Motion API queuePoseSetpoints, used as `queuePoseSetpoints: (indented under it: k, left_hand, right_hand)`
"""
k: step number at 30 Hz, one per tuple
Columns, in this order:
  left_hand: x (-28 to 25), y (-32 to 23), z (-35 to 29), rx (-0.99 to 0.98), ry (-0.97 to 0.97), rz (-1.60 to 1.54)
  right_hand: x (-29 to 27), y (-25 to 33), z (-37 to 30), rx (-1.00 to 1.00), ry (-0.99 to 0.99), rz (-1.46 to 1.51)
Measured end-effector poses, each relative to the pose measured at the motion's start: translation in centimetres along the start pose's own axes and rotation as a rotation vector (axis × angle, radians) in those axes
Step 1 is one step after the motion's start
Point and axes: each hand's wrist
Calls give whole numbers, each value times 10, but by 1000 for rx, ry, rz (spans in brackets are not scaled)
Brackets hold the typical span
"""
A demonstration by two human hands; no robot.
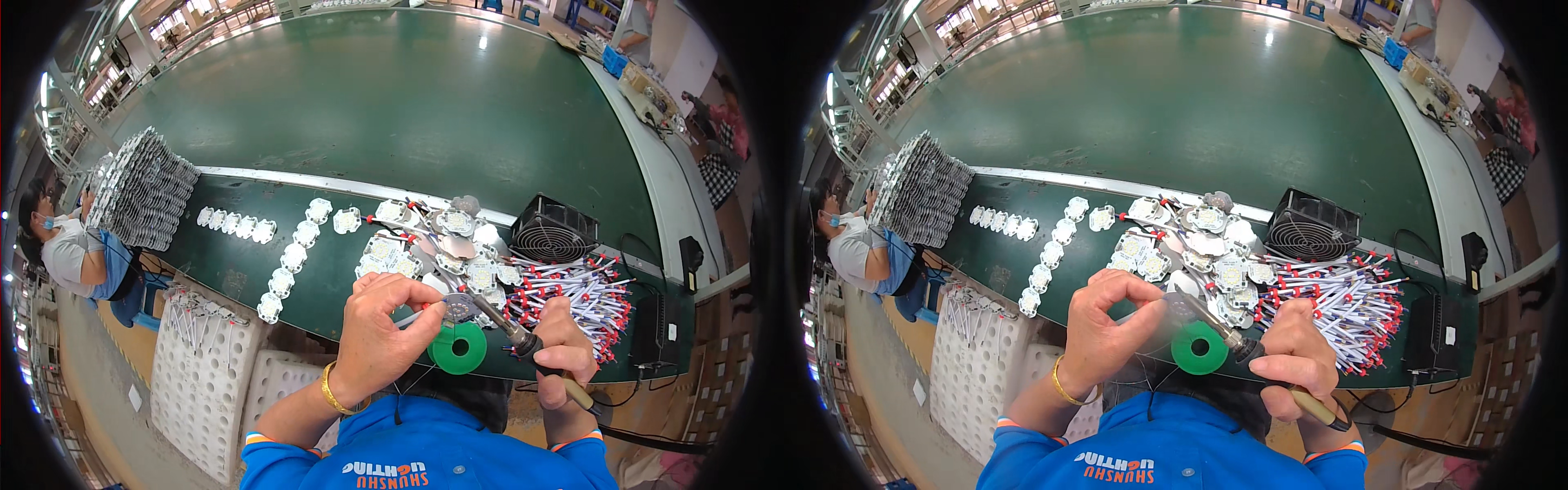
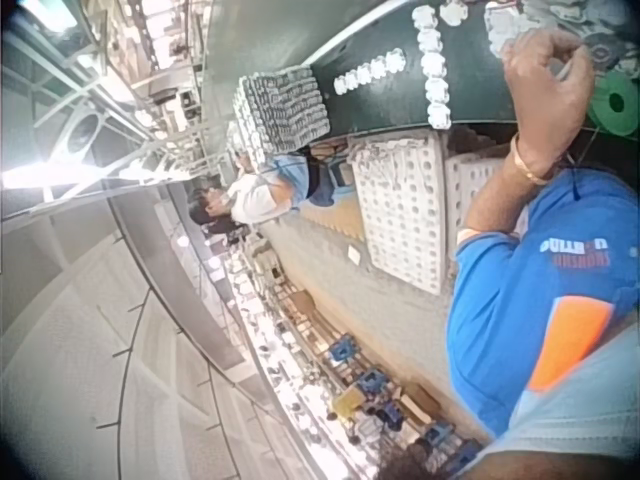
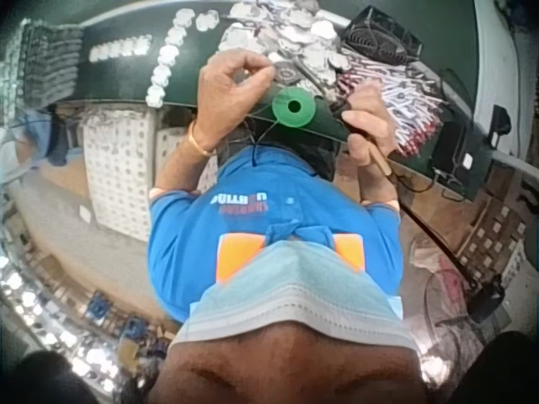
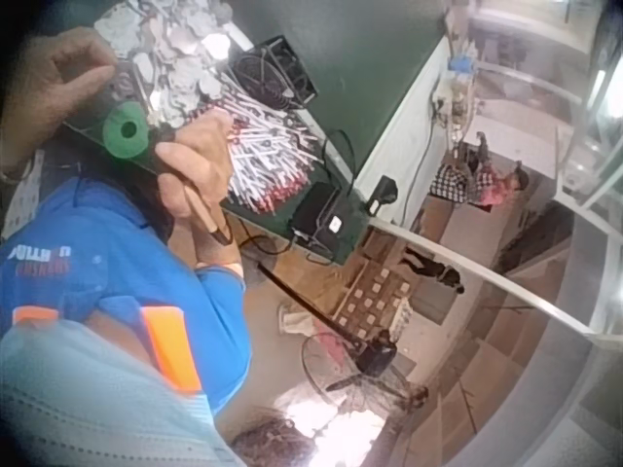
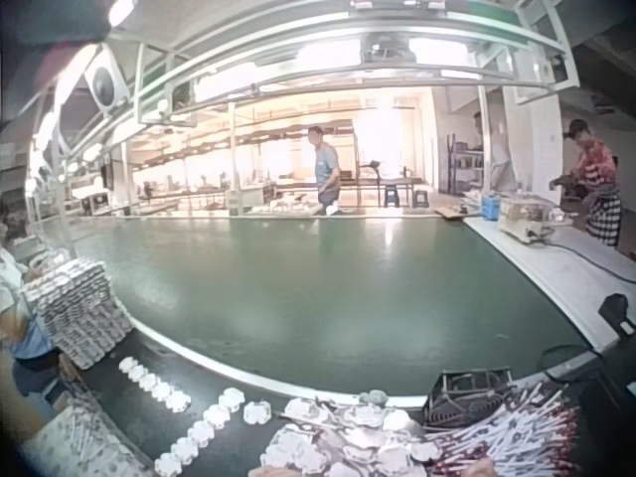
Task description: The person solders wires onto LED circuit boards using a soldering iron and moves foam trays by hand.
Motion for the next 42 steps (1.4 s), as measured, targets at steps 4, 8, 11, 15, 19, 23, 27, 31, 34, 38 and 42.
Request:
queuePoseSetpoints:
  k: [4,8,11,15,19,23,27,31,34,38,42]
  left_hand:
    - [0,-1,0,14,3,0]
    - [-1,-1,0,3,23,5]
    - [-1,-1,1,6,24,5]
    - [-2,-2,1,-4,23,2]
    - [-2,-1,1,-20,36,-6]
    - [-3,-1,1,-59,57,-12]
    - [-3,-1,0,-78,50,-30]
    - [-2,-1,0,-127,55,-80]
    - [-1,0,0,-133,52,-87]
    - [1,-1,0,-83,61,-63]
    - [3,-1,2,-99,55,-64]
  right_hand:
    - [1,-2,2,45,8,51]
    - [3,-1,1,59,2,55]
    - [3,-3,1,56,8,49]
    - [4,-5,1,57,10,54]
    - [5,-6,0,54,13,46]
    - [5,-6,1,39,22,8]
    - [6,-6,1,19,34,-23]
    - [4,-3,3,-18,76,-75]
    - [3,-1,3,-20,107,-115]
    - [4,-4,2,65,25,-26]
    - [1,-4,1,132,-16,64]
Point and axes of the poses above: each hand's wrist, its own z-axis towards the middle knuckle, its own x-axis out of the palm, y = z × x, and after that the axes turned 7 degrees about -y, right-handed
